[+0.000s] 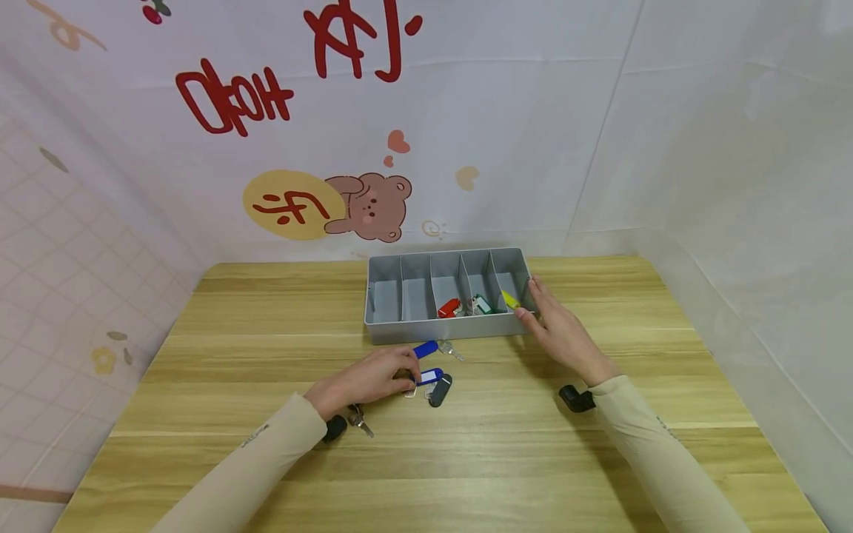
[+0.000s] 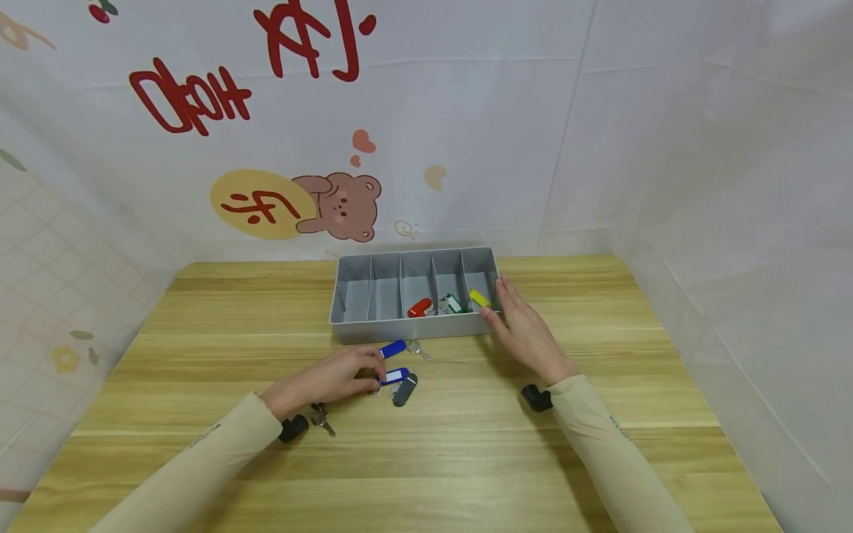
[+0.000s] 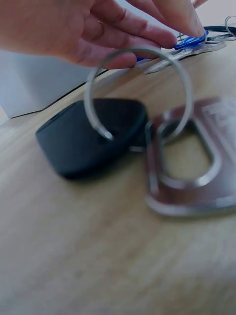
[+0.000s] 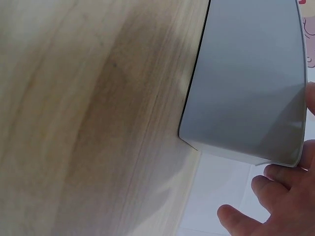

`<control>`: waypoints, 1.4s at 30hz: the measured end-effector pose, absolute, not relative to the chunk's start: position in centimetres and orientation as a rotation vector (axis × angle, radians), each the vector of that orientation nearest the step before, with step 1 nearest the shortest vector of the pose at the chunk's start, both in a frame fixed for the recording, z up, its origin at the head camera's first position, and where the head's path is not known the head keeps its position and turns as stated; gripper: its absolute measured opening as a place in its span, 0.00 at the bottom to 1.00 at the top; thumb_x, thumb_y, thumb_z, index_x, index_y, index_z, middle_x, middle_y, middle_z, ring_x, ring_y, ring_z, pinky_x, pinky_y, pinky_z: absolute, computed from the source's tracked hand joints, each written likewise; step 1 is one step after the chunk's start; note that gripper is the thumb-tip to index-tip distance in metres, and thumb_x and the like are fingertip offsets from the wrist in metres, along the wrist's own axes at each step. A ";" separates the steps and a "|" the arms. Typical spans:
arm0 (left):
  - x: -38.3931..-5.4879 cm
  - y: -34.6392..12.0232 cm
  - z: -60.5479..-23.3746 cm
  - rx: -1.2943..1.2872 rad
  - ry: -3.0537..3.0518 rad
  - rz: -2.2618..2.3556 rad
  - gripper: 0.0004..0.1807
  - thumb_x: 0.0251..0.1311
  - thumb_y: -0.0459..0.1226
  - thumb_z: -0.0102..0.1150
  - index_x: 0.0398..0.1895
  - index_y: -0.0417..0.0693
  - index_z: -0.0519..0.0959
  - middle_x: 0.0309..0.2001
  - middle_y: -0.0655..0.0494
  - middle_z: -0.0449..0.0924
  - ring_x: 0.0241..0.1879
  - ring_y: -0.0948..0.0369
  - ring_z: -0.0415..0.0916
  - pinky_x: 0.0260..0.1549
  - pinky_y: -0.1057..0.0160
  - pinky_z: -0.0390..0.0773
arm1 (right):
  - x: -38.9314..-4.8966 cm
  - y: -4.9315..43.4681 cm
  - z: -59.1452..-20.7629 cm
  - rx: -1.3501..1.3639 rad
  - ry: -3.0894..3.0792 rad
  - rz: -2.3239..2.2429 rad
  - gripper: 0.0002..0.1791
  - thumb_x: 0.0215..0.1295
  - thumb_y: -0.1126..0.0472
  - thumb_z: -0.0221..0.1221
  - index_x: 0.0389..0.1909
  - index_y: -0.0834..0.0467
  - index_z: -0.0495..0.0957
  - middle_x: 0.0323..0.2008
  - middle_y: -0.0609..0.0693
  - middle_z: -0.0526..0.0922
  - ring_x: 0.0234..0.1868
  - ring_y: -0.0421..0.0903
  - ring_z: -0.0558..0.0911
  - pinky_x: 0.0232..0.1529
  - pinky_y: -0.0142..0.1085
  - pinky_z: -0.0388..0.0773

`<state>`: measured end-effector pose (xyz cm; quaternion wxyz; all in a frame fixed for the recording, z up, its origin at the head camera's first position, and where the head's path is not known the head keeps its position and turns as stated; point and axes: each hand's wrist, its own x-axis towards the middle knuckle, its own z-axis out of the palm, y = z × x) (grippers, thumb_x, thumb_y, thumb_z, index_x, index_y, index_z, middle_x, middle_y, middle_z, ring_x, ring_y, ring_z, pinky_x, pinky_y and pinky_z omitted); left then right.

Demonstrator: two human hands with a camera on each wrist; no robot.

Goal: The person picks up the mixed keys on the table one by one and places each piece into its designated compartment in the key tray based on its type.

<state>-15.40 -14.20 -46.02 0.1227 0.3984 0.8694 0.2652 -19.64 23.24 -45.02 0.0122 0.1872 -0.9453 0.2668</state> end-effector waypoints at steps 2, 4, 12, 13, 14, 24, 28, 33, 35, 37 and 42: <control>-15.4 -14.3 -46.0 1.166 2.533 0.782 0.02 0.69 0.35 0.66 0.39 0.51 0.87 0.44 0.62 0.80 0.45 0.64 0.75 0.51 0.61 0.78 | -19.7 23.2 -45.0 0.583 -2.948 0.827 0.43 0.83 0.42 0.46 0.81 0.68 0.46 0.82 0.63 0.44 0.80 0.63 0.51 0.75 0.61 0.54; -15.4 -14.4 -45.9 1.170 2.528 0.795 0.02 0.69 0.35 0.66 0.37 0.52 0.86 0.42 0.63 0.80 0.43 0.66 0.75 0.49 0.62 0.78 | -19.7 23.2 -45.0 0.582 -2.951 0.826 0.43 0.83 0.42 0.45 0.81 0.69 0.46 0.82 0.63 0.44 0.81 0.63 0.50 0.75 0.61 0.54; -14.9 -14.8 -45.2 1.117 2.501 0.892 0.03 0.69 0.33 0.66 0.38 0.50 0.87 0.41 0.64 0.82 0.42 0.66 0.76 0.47 0.63 0.80 | -19.6 23.2 -45.0 0.572 -2.955 0.834 0.43 0.83 0.42 0.45 0.81 0.68 0.46 0.82 0.63 0.44 0.81 0.63 0.50 0.75 0.61 0.53; -14.8 -14.9 -45.1 1.100 2.502 0.907 0.03 0.69 0.33 0.66 0.38 0.50 0.87 0.42 0.64 0.82 0.42 0.66 0.76 0.47 0.63 0.80 | -19.6 23.2 -45.0 0.571 -2.955 0.835 0.43 0.83 0.42 0.45 0.81 0.68 0.46 0.82 0.63 0.45 0.81 0.63 0.50 0.75 0.62 0.53; -14.7 -14.9 -45.1 1.091 2.508 0.920 0.03 0.69 0.33 0.66 0.38 0.49 0.87 0.42 0.64 0.82 0.42 0.67 0.76 0.47 0.64 0.80 | -19.6 23.2 -45.0 0.571 -2.955 0.835 0.43 0.83 0.42 0.45 0.81 0.68 0.46 0.82 0.63 0.45 0.81 0.63 0.50 0.75 0.62 0.53; -13.8 -15.3 -44.0 1.024 2.569 1.126 0.03 0.70 0.34 0.65 0.39 0.50 0.87 0.41 0.63 0.85 0.42 0.67 0.80 0.44 0.58 0.83 | -19.6 23.2 -45.1 0.581 -2.942 0.845 0.43 0.83 0.42 0.46 0.81 0.68 0.46 0.82 0.64 0.44 0.79 0.66 0.53 0.74 0.62 0.55; -13.5 -15.3 -43.5 0.971 2.594 1.214 0.02 0.70 0.35 0.66 0.40 0.51 0.86 0.40 0.63 0.85 0.41 0.68 0.80 0.42 0.60 0.82 | -19.6 23.3 -45.2 0.579 -2.939 0.836 0.43 0.83 0.42 0.46 0.81 0.68 0.46 0.82 0.64 0.44 0.79 0.67 0.54 0.73 0.63 0.55; -13.3 -15.0 -42.9 0.977 2.650 1.297 0.03 0.67 0.32 0.67 0.40 0.49 0.87 0.41 0.62 0.86 0.43 0.65 0.82 0.47 0.57 0.83 | -19.6 23.3 -45.2 0.580 -2.939 0.819 0.43 0.83 0.42 0.46 0.81 0.68 0.45 0.81 0.66 0.45 0.79 0.67 0.54 0.73 0.63 0.56; -13.4 -14.8 -42.6 0.982 2.683 1.331 0.04 0.66 0.31 0.67 0.39 0.49 0.87 0.41 0.62 0.86 0.44 0.63 0.83 0.47 0.55 0.83 | -19.6 23.3 -45.2 0.579 -2.940 0.814 0.43 0.83 0.42 0.46 0.81 0.69 0.46 0.81 0.67 0.46 0.79 0.67 0.54 0.73 0.63 0.56; -13.4 -14.6 -42.3 0.978 2.715 1.369 0.05 0.65 0.30 0.68 0.39 0.49 0.88 0.41 0.61 0.87 0.44 0.62 0.83 0.47 0.53 0.83 | -19.6 23.3 -45.2 0.579 -2.939 0.808 0.43 0.83 0.42 0.46 0.81 0.69 0.46 0.81 0.68 0.47 0.79 0.67 0.54 0.73 0.63 0.56; -13.6 -14.1 -41.1 0.946 2.767 1.445 0.04 0.65 0.31 0.69 0.38 0.48 0.88 0.40 0.61 0.87 0.43 0.61 0.84 0.45 0.48 0.83 | -19.6 23.3 -45.2 0.574 -2.937 0.815 0.43 0.83 0.42 0.46 0.81 0.68 0.46 0.81 0.67 0.46 0.78 0.68 0.55 0.73 0.63 0.56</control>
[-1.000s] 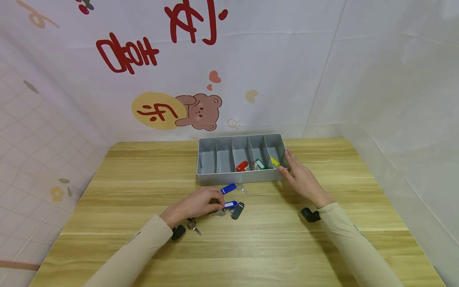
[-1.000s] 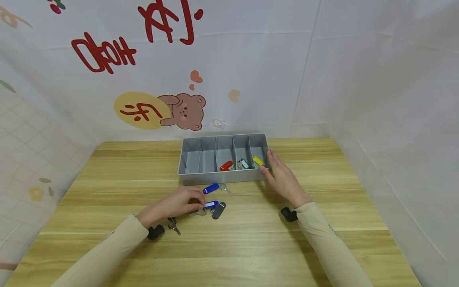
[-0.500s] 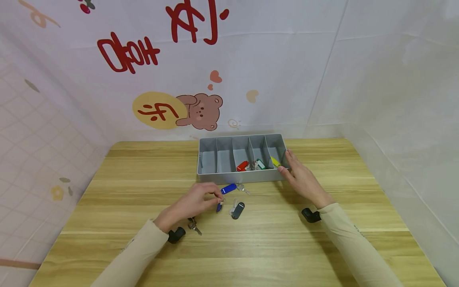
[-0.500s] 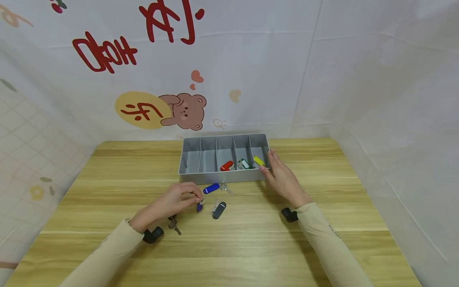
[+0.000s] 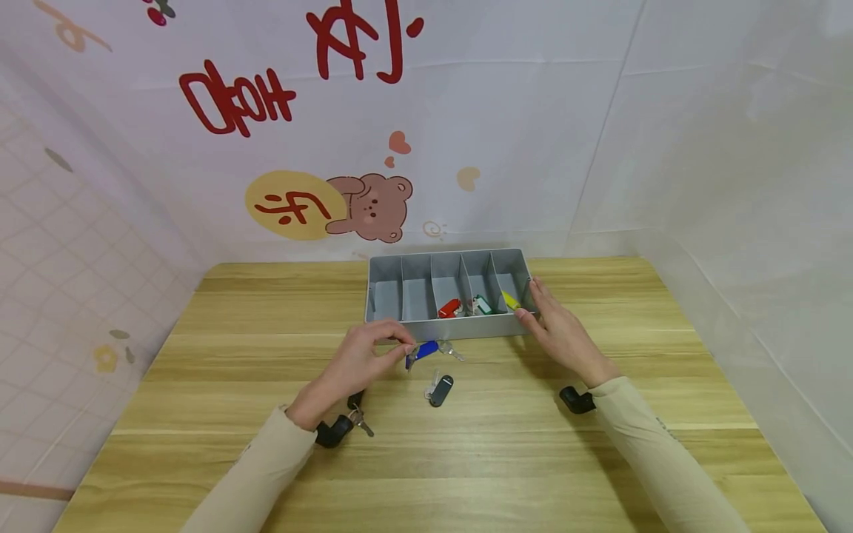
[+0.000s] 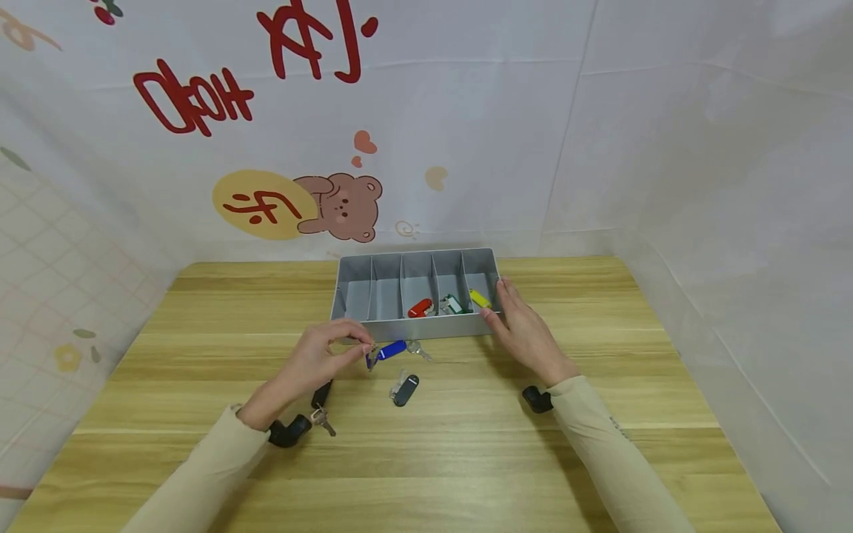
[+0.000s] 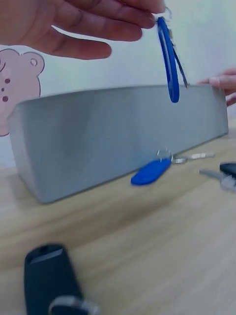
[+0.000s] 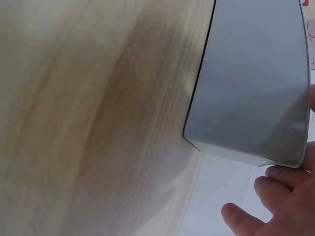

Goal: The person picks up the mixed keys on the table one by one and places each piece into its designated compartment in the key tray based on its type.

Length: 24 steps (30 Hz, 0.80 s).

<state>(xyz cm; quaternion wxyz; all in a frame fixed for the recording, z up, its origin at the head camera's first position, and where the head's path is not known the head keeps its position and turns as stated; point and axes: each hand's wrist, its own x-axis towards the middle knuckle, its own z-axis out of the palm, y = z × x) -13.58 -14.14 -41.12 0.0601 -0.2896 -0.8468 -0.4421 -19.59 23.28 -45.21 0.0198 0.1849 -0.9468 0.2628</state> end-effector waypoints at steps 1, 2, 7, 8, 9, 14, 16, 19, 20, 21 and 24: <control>-13.6 -14.0 -40.9 -0.856 -2.555 -1.342 0.03 0.65 0.31 0.69 0.38 0.48 0.88 0.39 0.61 0.87 0.43 0.61 0.84 0.45 0.48 0.83 | -19.6 23.3 -45.2 0.572 -2.937 0.820 0.43 0.83 0.42 0.46 0.81 0.67 0.46 0.81 0.67 0.46 0.78 0.68 0.55 0.73 0.63 0.56; -13.7 -13.9 -40.6 -0.833 -2.546 -1.347 0.03 0.65 0.31 0.69 0.38 0.48 0.88 0.40 0.61 0.87 0.43 0.61 0.84 0.45 0.49 0.83 | -19.6 23.3 -45.2 0.572 -2.937 0.823 0.43 0.83 0.42 0.46 0.81 0.67 0.46 0.81 0.66 0.46 0.78 0.68 0.55 0.73 0.63 0.57; -14.2 -13.2 -39.7 -0.727 -2.491 -1.376 0.02 0.66 0.33 0.69 0.38 0.48 0.89 0.40 0.61 0.87 0.43 0.62 0.83 0.43 0.57 0.82 | -19.6 23.3 -45.3 0.570 -2.930 0.825 0.43 0.82 0.42 0.46 0.81 0.67 0.47 0.81 0.67 0.48 0.77 0.68 0.56 0.73 0.63 0.58; -14.4 -13.1 -39.7 -0.716 -2.475 -1.383 0.02 0.66 0.32 0.68 0.38 0.47 0.89 0.40 0.61 0.87 0.43 0.61 0.82 0.42 0.57 0.82 | -19.7 23.3 -45.3 0.571 -2.928 0.823 0.43 0.82 0.42 0.46 0.81 0.67 0.47 0.81 0.67 0.48 0.78 0.68 0.56 0.73 0.63 0.58; -14.6 -13.0 -39.6 -0.706 -2.459 -1.392 0.02 0.66 0.32 0.69 0.38 0.47 0.89 0.40 0.60 0.87 0.43 0.61 0.82 0.42 0.58 0.81 | -19.7 23.3 -45.3 0.572 -2.926 0.821 0.43 0.83 0.42 0.46 0.81 0.67 0.47 0.81 0.67 0.48 0.78 0.68 0.56 0.73 0.63 0.58; -15.5 -12.5 -39.2 -0.639 -2.413 -1.419 0.03 0.67 0.33 0.68 0.39 0.47 0.88 0.39 0.60 0.86 0.41 0.61 0.81 0.37 0.58 0.79 | -19.7 23.3 -45.3 0.572 -2.922 0.821 0.42 0.82 0.42 0.47 0.81 0.68 0.47 0.81 0.67 0.49 0.78 0.67 0.56 0.73 0.63 0.57; -15.9 -12.2 -39.0 -0.609 -2.400 -1.434 0.03 0.67 0.34 0.67 0.40 0.47 0.88 0.38 0.61 0.86 0.41 0.61 0.80 0.38 0.56 0.79 | -19.6 23.3 -45.2 0.572 -2.922 0.820 0.42 0.82 0.43 0.47 0.81 0.68 0.48 0.81 0.67 0.49 0.78 0.67 0.56 0.73 0.63 0.57; -16.6 -11.9 -38.9 -0.571 -2.372 -1.449 0.03 0.68 0.34 0.67 0.41 0.48 0.88 0.38 0.60 0.85 0.42 0.61 0.81 0.41 0.53 0.80 | -19.5 23.2 -45.1 0.572 -2.923 0.821 0.42 0.82 0.43 0.47 0.81 0.69 0.48 0.80 0.68 0.49 0.78 0.68 0.56 0.73 0.63 0.57; -16.9 -11.8 -38.9 -0.563 -2.362 -1.448 0.03 0.67 0.34 0.67 0.41 0.47 0.88 0.38 0.59 0.85 0.42 0.60 0.81 0.43 0.53 0.81 | -19.5 23.2 -45.1 0.572 -2.924 0.819 0.42 0.82 0.43 0.47 0.81 0.69 0.48 0.80 0.68 0.50 0.78 0.68 0.56 0.73 0.63 0.57; -17.2 -11.7 -38.9 -0.556 -2.355 -1.442 0.03 0.67 0.34 0.68 0.40 0.47 0.88 0.38 0.58 0.85 0.42 0.60 0.81 0.44 0.52 0.81 | -19.5 23.2 -45.1 0.573 -2.925 0.819 0.42 0.83 0.43 0.47 0.81 0.69 0.48 0.80 0.68 0.50 0.78 0.68 0.56 0.73 0.63 0.57; -18.1 -11.5 -39.0 -0.535 -2.351 -1.416 0.02 0.67 0.33 0.67 0.40 0.46 0.88 0.38 0.57 0.85 0.41 0.60 0.82 0.46 0.55 0.81 | -19.4 23.2 -45.0 0.568 -2.928 0.823 0.42 0.82 0.43 0.47 0.81 0.68 0.48 0.80 0.68 0.50 0.78 0.68 0.56 0.73 0.63 0.57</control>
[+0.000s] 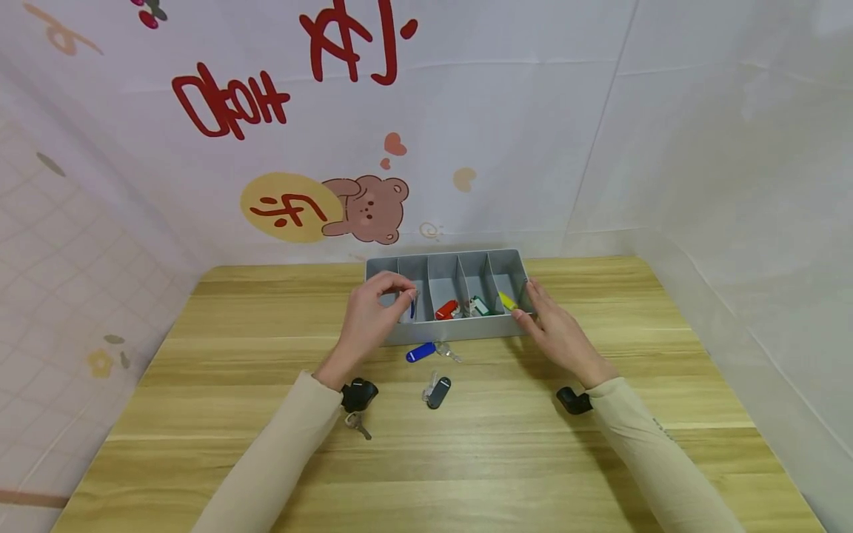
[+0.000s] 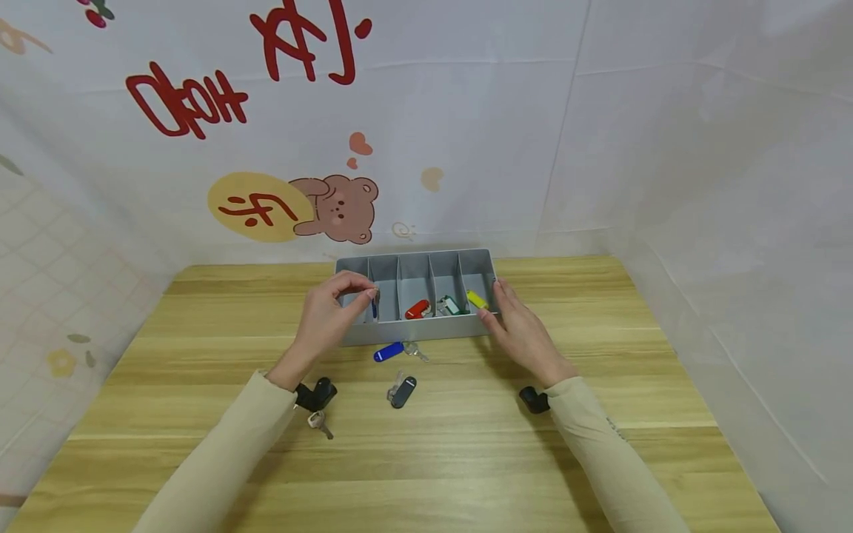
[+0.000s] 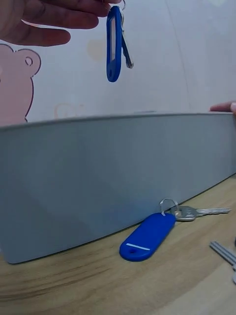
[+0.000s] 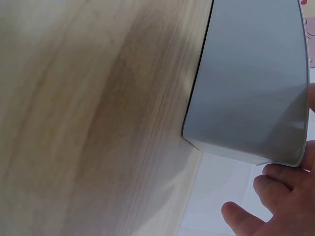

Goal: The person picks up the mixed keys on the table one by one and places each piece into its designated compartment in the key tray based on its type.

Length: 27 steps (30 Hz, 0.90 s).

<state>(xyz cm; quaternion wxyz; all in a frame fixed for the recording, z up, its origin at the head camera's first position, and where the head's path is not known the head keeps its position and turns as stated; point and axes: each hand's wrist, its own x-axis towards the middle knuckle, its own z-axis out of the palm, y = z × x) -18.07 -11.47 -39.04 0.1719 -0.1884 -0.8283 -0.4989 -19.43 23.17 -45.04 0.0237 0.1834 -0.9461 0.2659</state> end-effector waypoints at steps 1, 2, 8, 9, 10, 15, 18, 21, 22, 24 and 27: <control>-18.4 -11.4 -39.1 -0.527 -2.355 -1.407 0.02 0.67 0.33 0.67 0.40 0.46 0.87 0.38 0.56 0.85 0.41 0.59 0.82 0.46 0.55 0.81 | -19.4 23.2 -45.0 0.565 -2.929 0.823 0.42 0.82 0.43 0.47 0.81 0.68 0.48 0.80 0.68 0.50 0.78 0.68 0.56 0.73 0.63 0.57; -18.6 -11.3 -39.2 -0.524 -2.360 -1.400 0.02 0.67 0.33 0.67 0.40 0.45 0.87 0.38 0.56 0.85 0.41 0.59 0.82 0.47 0.55 0.81 | -19.4 23.2 -45.1 0.563 -2.929 0.824 0.42 0.82 0.42 0.47 0.81 0.68 0.48 0.80 0.68 0.50 0.78 0.68 0.56 0.73 0.63 0.57; -20.1 -11.0 -40.0 -0.487 -2.409 -1.364 0.04 0.68 0.34 0.67 0.41 0.43 0.88 0.38 0.53 0.85 0.43 0.54 0.81 0.49 0.52 0.80 | -19.5 23.2 -45.2 0.564 -2.924 0.823 0.42 0.82 0.43 0.47 0.81 0.68 0.48 0.80 0.68 0.50 0.78 0.68 0.56 0.73 0.63 0.58; -20.3 -10.9 -40.1 -0.479 -2.422 -1.358 0.04 0.68 0.34 0.66 0.41 0.42 0.88 0.38 0.52 0.85 0.43 0.53 0.81 0.50 0.51 0.80 | -19.5 23.2 -45.2 0.566 -2.923 0.822 0.43 0.82 0.43 0.47 0.81 0.68 0.48 0.80 0.68 0.50 0.78 0.68 0.56 0.73 0.63 0.58; -20.5 -10.9 -40.3 -0.473 -2.437 -1.352 0.05 0.68 0.34 0.66 0.41 0.42 0.88 0.38 0.52 0.85 0.43 0.52 0.81 0.50 0.50 0.80 | -19.5 23.2 -45.2 0.568 -2.923 0.821 0.43 0.82 0.43 0.47 0.81 0.68 0.48 0.80 0.68 0.50 0.78 0.68 0.57 0.73 0.63 0.58; -21.3 -10.6 -40.6 -0.466 -2.513 -1.260 0.05 0.68 0.34 0.66 0.41 0.42 0.88 0.39 0.51 0.85 0.40 0.52 0.80 0.42 0.55 0.79 | -19.5 23.3 -45.3 0.562 -2.924 0.821 0.43 0.82 0.42 0.47 0.81 0.68 0.48 0.80 0.68 0.50 0.78 0.67 0.56 0.73 0.63 0.57; -21.7 -10.5 -40.8 -0.485 -2.540 -1.198 0.05 0.68 0.34 0.66 0.40 0.42 0.89 0.39 0.51 0.87 0.40 0.52 0.82 0.40 0.56 0.78 | -19.5 23.3 -45.3 0.558 -2.923 0.823 0.43 0.82 0.42 0.47 0.81 0.67 0.48 0.80 0.68 0.50 0.78 0.67 0.56 0.73 0.63 0.57; -22.1 -10.5 -41.0 -0.492 -2.557 -1.167 0.05 0.67 0.33 0.67 0.40 0.42 0.89 0.39 0.50 0.87 0.42 0.50 0.84 0.42 0.55 0.79 | -19.6 23.3 -45.3 0.558 -2.921 0.823 0.43 0.82 0.42 0.47 0.81 0.67 0.48 0.80 0.68 0.50 0.78 0.67 0.56 0.73 0.62 0.57; -22.2 -10.5 -41.2 -0.486 -2.568 -1.157 0.05 0.67 0.34 0.67 0.40 0.42 0.89 0.39 0.50 0.87 0.42 0.50 0.84 0.43 0.54 0.79 | -19.6 23.3 -45.3 0.559 -2.920 0.823 0.43 0.82 0.42 0.47 0.81 0.68 0.48 0.80 0.68 0.50 0.78 0.66 0.56 0.73 0.62 0.57; -22.4 -10.5 -41.3 -0.474 -2.590 -1.130 0.05 0.67 0.34 0.67 0.40 0.43 0.89 0.40 0.51 0.87 0.41 0.51 0.84 0.42 0.55 0.80 | -19.6 23.3 -45.3 0.562 -2.919 0.820 0.43 0.82 0.42 0.48 0.81 0.68 0.48 0.80 0.67 0.50 0.79 0.66 0.56 0.73 0.62 0.57; -22.6 -10.4 -41.6 -0.454 -2.629 -1.079 0.05 0.67 0.35 0.67 0.40 0.43 0.89 0.40 0.51 0.87 0.40 0.52 0.84 0.42 0.55 0.80 | -19.6 23.3 -45.3 0.562 -2.920 0.820 0.43 0.82 0.42 0.48 0.81 0.68 0.48 0.80 0.67 0.50 0.79 0.66 0.55 0.73 0.62 0.57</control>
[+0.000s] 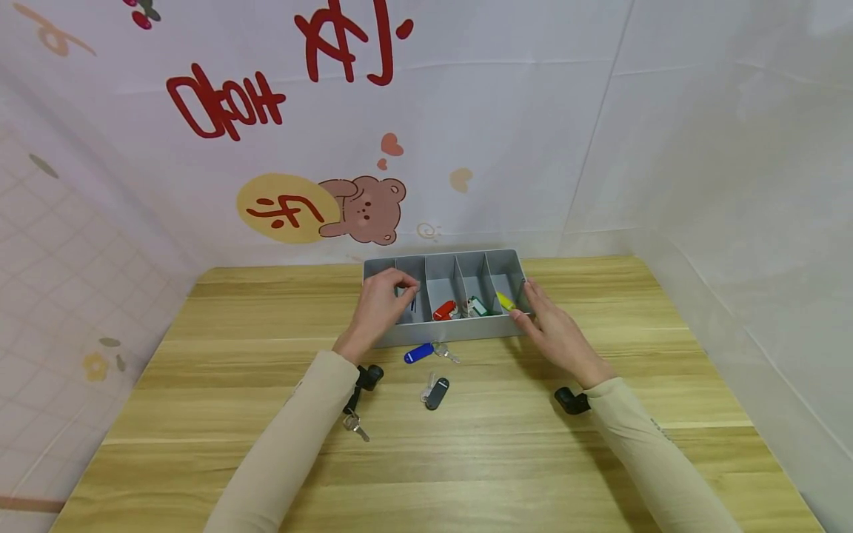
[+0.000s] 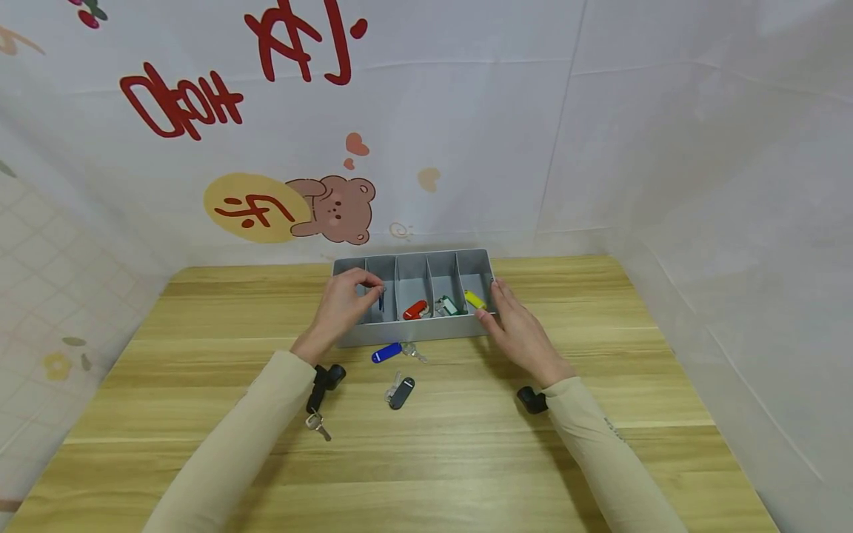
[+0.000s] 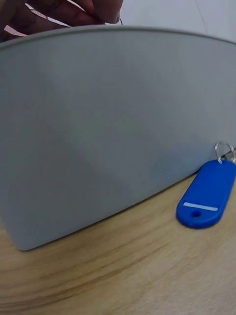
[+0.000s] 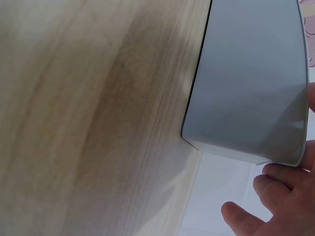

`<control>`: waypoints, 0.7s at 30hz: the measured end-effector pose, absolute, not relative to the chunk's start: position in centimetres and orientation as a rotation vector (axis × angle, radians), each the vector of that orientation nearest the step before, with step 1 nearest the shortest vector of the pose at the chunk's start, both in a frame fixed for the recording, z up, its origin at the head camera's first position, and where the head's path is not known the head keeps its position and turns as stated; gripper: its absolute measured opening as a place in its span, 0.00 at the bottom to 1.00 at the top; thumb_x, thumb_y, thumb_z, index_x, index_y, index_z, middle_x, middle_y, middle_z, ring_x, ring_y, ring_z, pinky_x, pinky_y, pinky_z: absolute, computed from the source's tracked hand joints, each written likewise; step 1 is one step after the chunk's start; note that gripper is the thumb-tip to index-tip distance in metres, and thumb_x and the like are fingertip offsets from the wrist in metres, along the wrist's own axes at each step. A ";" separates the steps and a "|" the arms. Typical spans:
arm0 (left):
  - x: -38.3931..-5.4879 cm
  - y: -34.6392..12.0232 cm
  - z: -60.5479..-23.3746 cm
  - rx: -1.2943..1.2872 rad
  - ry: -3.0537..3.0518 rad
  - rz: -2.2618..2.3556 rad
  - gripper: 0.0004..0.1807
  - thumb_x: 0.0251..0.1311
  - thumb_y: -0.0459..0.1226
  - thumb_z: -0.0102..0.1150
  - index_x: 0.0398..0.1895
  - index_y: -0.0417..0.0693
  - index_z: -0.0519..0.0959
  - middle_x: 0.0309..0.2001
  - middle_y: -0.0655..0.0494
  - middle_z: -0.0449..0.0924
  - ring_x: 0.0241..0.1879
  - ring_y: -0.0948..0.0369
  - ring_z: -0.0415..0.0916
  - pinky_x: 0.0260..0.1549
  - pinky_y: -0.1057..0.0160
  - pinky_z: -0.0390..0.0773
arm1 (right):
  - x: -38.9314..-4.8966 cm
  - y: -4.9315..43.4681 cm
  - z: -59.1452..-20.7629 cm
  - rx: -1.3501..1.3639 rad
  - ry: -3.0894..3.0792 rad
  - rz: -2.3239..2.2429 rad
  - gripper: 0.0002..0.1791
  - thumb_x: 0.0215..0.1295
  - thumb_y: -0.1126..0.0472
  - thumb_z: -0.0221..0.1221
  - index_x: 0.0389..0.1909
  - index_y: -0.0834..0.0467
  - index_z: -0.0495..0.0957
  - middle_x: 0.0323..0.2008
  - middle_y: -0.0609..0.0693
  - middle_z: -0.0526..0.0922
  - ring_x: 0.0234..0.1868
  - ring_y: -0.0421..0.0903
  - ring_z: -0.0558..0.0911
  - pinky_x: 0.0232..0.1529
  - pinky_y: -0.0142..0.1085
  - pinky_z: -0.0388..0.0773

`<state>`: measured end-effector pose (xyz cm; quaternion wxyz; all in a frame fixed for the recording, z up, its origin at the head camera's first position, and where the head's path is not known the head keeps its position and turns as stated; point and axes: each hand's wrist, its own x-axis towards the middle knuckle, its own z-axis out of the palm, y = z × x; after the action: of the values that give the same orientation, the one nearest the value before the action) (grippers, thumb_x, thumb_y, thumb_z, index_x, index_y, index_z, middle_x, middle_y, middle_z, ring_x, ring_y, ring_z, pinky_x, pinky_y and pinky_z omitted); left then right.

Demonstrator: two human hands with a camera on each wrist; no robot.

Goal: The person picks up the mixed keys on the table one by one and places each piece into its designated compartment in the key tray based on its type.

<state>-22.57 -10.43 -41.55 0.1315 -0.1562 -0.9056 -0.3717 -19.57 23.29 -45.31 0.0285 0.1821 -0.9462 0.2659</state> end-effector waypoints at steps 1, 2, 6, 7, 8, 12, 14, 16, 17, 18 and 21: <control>-22.6 -10.4 -41.6 -0.447 -2.644 -1.055 0.05 0.67 0.35 0.67 0.41 0.44 0.89 0.40 0.52 0.87 0.40 0.52 0.84 0.42 0.55 0.81 | -19.6 23.3 -45.3 0.563 -2.920 0.819 0.43 0.82 0.42 0.48 0.81 0.68 0.48 0.80 0.67 0.50 0.79 0.66 0.55 0.73 0.62 0.57; -22.7 -10.4 -41.6 -0.444 -2.660 -1.029 0.05 0.67 0.35 0.67 0.41 0.44 0.89 0.41 0.52 0.87 0.41 0.52 0.84 0.44 0.54 0.80 | -19.6 23.3 -45.3 0.562 -2.921 0.817 0.43 0.82 0.42 0.48 0.81 0.68 0.48 0.80 0.67 0.50 0.79 0.66 0.55 0.73 0.62 0.57; -22.8 -10.4 -41.5 -0.438 -2.712 -0.880 0.05 0.66 0.35 0.68 0.40 0.44 0.90 0.41 0.51 0.87 0.43 0.50 0.83 0.51 0.49 0.76 | -19.6 23.2 -45.3 0.562 -2.921 0.813 0.43 0.82 0.42 0.47 0.81 0.68 0.48 0.80 0.66 0.50 0.79 0.65 0.55 0.73 0.62 0.57; -22.8 -10.4 -41.6 -0.437 -2.723 -0.834 0.05 0.66 0.35 0.68 0.39 0.45 0.90 0.41 0.51 0.87 0.43 0.49 0.82 0.51 0.48 0.76 | -19.6 23.2 -45.3 0.562 -2.921 0.812 0.43 0.82 0.42 0.47 0.81 0.68 0.48 0.80 0.66 0.50 0.79 0.65 0.55 0.73 0.62 0.57; -22.8 -10.4 -41.6 -0.437 -2.732 -0.794 0.05 0.65 0.35 0.68 0.39 0.45 0.91 0.42 0.50 0.86 0.44 0.49 0.82 0.52 0.47 0.75 | -19.6 23.2 -45.3 0.563 -2.921 0.812 0.43 0.82 0.42 0.47 0.81 0.68 0.48 0.80 0.66 0.50 0.79 0.65 0.55 0.73 0.62 0.57; -22.9 -10.4 -41.8 -0.428 -2.759 -0.691 0.04 0.64 0.35 0.70 0.37 0.45 0.91 0.44 0.49 0.86 0.47 0.47 0.81 0.53 0.46 0.75 | -19.5 23.2 -45.3 0.564 -2.923 0.811 0.43 0.82 0.42 0.47 0.81 0.68 0.48 0.81 0.66 0.50 0.79 0.65 0.55 0.74 0.62 0.57; -22.9 -10.5 -41.9 -0.420 -2.772 -0.673 0.04 0.65 0.35 0.69 0.38 0.45 0.91 0.45 0.48 0.86 0.49 0.46 0.80 0.54 0.46 0.74 | -19.5 23.2 -45.3 0.563 -2.924 0.813 0.43 0.82 0.42 0.47 0.81 0.68 0.48 0.81 0.66 0.50 0.79 0.65 0.54 0.74 0.61 0.57; -22.9 -10.6 -42.1 -0.414 -2.787 -0.663 0.06 0.66 0.36 0.69 0.41 0.44 0.90 0.48 0.47 0.85 0.51 0.46 0.79 0.55 0.46 0.73 | -19.5 23.2 -45.3 0.561 -2.926 0.813 0.43 0.82 0.41 0.47 0.81 0.68 0.48 0.81 0.66 0.50 0.79 0.65 0.54 0.74 0.62 0.57; -22.9 -10.7 -42.1 -0.412 -2.794 -0.660 0.08 0.66 0.37 0.68 0.44 0.44 0.90 0.50 0.46 0.85 0.53 0.45 0.78 0.56 0.46 0.73 | -19.5 23.2 -45.3 0.560 -2.927 0.814 0.43 0.82 0.41 0.47 0.81 0.68 0.48 0.81 0.66 0.50 0.79 0.65 0.54 0.74 0.62 0.57; -22.9 -10.8 -42.2 -0.412 -2.797 -0.663 0.10 0.67 0.37 0.67 0.48 0.44 0.89 0.53 0.46 0.84 0.56 0.45 0.77 0.58 0.46 0.72 | -19.5 23.2 -45.3 0.558 -2.928 0.815 0.43 0.82 0.41 0.47 0.81 0.68 0.48 0.81 0.66 0.50 0.79 0.65 0.54 0.73 0.62 0.57; -22.7 -11.1 -42.4 -0.436 -2.779 -0.710 0.19 0.70 0.39 0.64 0.61 0.42 0.83 0.62 0.44 0.80 0.63 0.45 0.73 0.63 0.45 0.70 | -19.4 23.2 -45.3 0.553 -2.928 0.815 0.43 0.82 0.41 0.47 0.81 0.67 0.48 0.80 0.66 0.50 0.79 0.65 0.55 0.73 0.62 0.57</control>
<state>-22.75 -11.13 -42.36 0.1200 -0.1494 -0.9509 -0.2429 -19.45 23.22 -45.34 0.0261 0.1790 -0.9475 0.2636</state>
